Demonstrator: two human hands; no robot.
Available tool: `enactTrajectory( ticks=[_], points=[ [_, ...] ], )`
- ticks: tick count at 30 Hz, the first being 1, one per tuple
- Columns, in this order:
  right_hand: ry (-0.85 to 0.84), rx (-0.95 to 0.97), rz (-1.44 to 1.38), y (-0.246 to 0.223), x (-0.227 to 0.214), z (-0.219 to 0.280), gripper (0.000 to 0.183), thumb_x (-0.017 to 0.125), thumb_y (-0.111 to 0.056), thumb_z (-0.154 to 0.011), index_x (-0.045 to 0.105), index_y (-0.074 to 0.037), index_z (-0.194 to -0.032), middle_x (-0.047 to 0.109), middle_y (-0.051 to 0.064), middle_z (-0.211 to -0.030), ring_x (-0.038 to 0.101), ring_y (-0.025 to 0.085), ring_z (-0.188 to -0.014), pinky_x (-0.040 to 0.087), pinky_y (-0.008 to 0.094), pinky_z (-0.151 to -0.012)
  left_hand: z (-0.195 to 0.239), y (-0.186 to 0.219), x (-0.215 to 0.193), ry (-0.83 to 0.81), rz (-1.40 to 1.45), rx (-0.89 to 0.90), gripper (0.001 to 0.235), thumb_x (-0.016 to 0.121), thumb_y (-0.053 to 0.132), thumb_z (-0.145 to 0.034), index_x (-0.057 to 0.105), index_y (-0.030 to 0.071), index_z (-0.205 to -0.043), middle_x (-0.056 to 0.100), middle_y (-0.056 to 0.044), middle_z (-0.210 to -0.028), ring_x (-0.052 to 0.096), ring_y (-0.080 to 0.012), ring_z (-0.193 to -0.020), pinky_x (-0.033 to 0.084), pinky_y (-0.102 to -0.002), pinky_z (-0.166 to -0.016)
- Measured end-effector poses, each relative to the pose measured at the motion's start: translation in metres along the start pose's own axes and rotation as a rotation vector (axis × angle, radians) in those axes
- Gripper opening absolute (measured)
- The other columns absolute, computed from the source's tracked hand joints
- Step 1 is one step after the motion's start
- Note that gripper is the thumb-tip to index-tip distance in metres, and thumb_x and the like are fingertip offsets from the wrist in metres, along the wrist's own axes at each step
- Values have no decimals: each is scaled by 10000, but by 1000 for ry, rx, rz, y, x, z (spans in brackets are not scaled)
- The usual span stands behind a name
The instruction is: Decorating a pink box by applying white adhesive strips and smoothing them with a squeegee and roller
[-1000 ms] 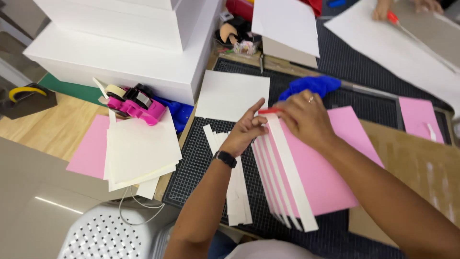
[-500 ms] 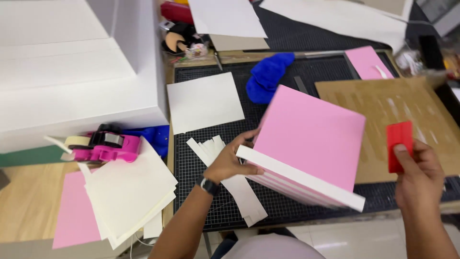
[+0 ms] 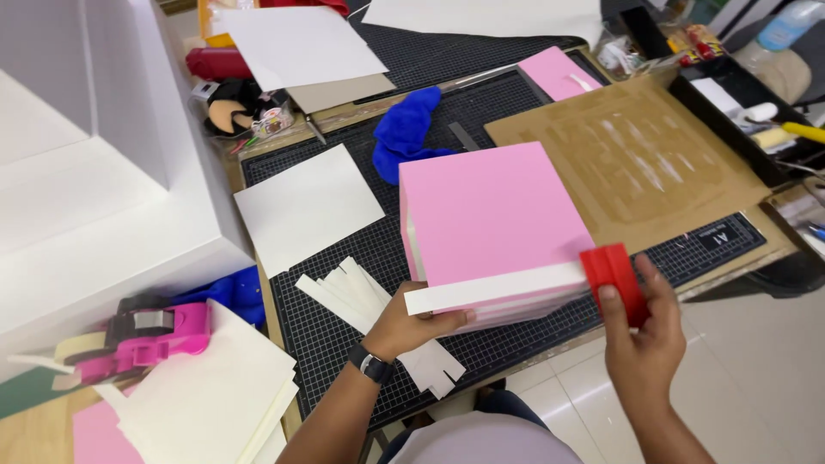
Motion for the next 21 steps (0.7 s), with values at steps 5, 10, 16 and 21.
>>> enactTrajectory(
  ticks=[5,10,16,21],
  points=[
    [25,-98,-77,-10,15,-23,448,634,-74,-1031,503,90,-1427,550,260,-1446,515,368,-1349,416,469,-1118,-10,25,6,62,114,162,359,816,177,-857,545,145,-624,457,50,-518,366,-38,-488,262,-239,-487],
    [-52,-235,-128,-35,50,5,406,705,0,-947,532,118,-1294,586,311,-1388,573,498,-1288,477,554,-1026,-14,44,8,137,229,235,202,810,77,-812,665,75,-671,583,-22,-509,427,-39,-492,312,-224,-476],
    [7,-328,-169,-26,48,-35,385,685,-14,-1004,497,128,-1309,563,335,-1405,567,474,-1287,464,550,-1042,-21,63,5,169,278,237,139,830,105,-822,739,0,-827,641,-46,-604,440,-60,-584,349,-253,-515],
    [-48,-350,-100,-61,62,-25,399,691,-34,-991,519,170,-1288,594,362,-1347,589,551,-1225,486,586,-985,-29,62,0,171,307,267,291,826,92,-843,776,-46,-1093,793,-156,-908,623,-150,-806,548,-340,-686]
  ],
)
Point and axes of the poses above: each hand's wrist, its own z-axis away from the middle knuckle, its own x-axis out of the palm, y = z × x, the point moved 4 cm from there along -z, towards the middle knuckle
